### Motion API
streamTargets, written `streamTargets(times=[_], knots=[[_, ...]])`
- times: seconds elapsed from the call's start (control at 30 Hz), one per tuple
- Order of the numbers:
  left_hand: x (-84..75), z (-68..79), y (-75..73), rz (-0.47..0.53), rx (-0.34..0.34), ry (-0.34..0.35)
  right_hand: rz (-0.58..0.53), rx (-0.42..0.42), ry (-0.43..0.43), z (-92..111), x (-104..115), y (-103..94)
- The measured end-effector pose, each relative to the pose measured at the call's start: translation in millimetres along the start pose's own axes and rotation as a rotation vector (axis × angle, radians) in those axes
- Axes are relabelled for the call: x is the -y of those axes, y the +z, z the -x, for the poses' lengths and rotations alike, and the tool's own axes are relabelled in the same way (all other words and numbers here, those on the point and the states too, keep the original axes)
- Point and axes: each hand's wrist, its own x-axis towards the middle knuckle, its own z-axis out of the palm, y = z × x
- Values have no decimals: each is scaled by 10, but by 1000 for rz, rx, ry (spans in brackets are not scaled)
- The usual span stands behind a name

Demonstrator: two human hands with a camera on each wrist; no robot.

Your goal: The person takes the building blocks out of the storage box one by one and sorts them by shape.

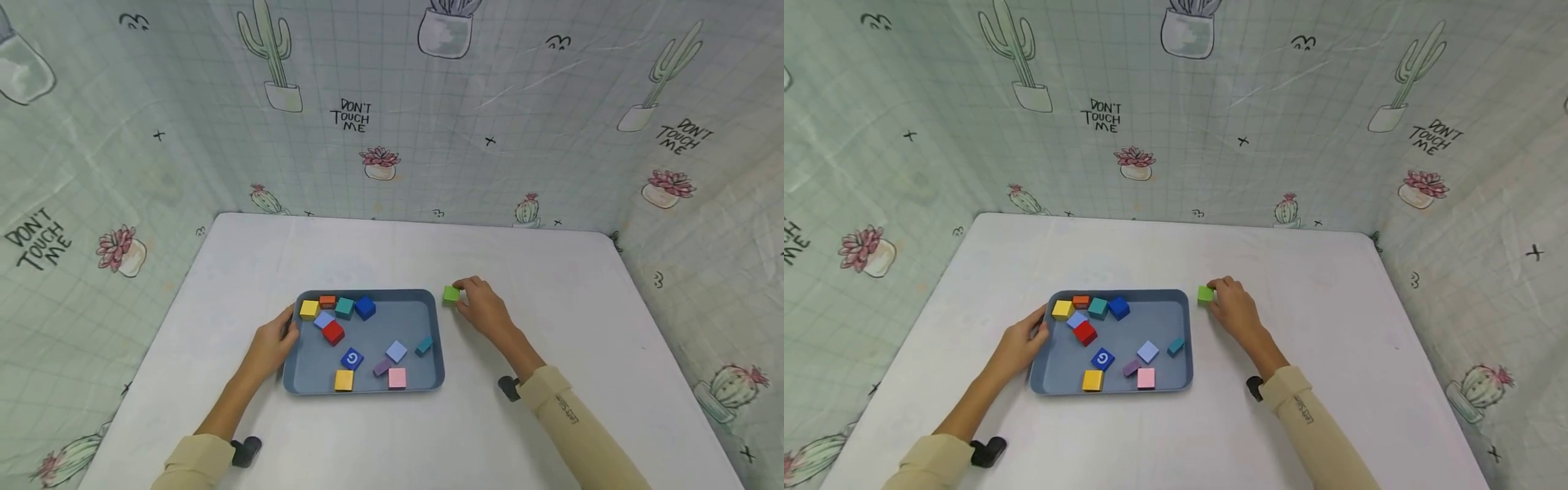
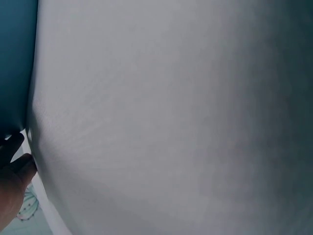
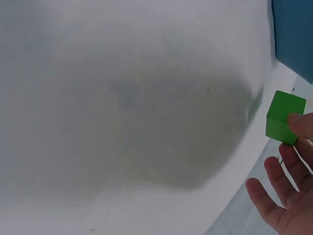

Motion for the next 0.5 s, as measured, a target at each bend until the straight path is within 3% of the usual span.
streamTargets(times=[0.5], knots=[[-19,0,-5,-2,4,2,-35,26,13,23,-82,102]])
